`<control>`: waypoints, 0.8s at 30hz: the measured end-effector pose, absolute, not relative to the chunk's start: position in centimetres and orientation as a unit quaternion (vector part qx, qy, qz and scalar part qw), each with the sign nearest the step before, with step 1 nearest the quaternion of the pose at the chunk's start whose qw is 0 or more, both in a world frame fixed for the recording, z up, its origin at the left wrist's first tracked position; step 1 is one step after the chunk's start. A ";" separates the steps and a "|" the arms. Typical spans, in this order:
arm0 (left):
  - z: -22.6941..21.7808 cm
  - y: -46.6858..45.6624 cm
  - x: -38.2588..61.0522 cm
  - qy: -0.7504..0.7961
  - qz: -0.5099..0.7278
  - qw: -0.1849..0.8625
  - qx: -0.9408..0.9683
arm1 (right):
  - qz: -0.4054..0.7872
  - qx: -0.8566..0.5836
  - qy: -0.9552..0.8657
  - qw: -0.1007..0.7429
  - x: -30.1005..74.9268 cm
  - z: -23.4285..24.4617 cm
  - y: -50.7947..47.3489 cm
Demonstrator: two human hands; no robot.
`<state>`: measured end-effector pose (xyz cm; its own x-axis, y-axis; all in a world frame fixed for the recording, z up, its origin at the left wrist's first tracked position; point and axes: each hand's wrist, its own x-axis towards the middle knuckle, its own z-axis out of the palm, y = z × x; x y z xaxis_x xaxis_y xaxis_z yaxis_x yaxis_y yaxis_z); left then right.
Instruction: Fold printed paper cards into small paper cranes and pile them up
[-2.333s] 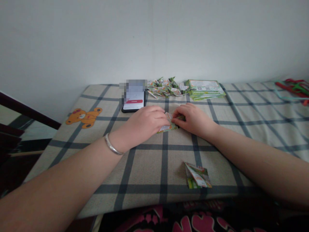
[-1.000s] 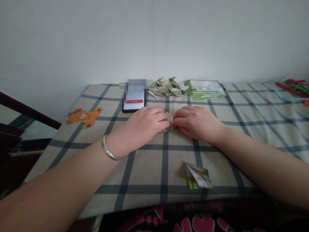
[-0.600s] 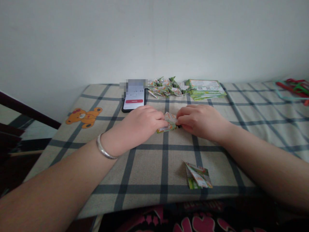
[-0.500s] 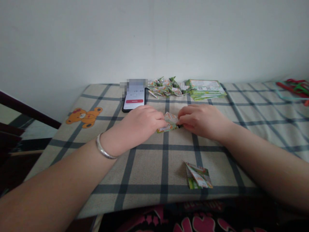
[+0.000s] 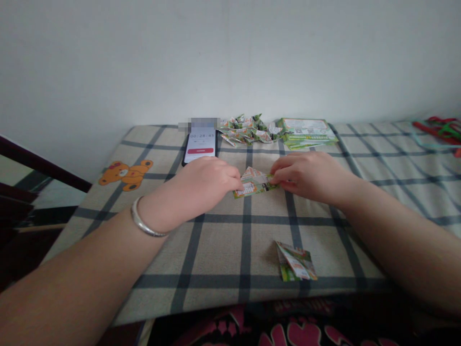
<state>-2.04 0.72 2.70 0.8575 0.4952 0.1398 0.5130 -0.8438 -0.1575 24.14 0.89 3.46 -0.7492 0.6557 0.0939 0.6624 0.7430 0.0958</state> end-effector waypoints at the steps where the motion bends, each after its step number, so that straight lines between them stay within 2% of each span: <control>1: 2.7 0.7 -2.1 -0.265 -0.047 0.094 -0.959 | -0.059 -0.352 -0.934 0.029 24.3 3.5 1.0; 24: 2.3 1.3 -2.5 -0.281 -0.070 0.005 -0.957 | -0.049 -0.353 -0.934 0.033 25.6 3.3 1.2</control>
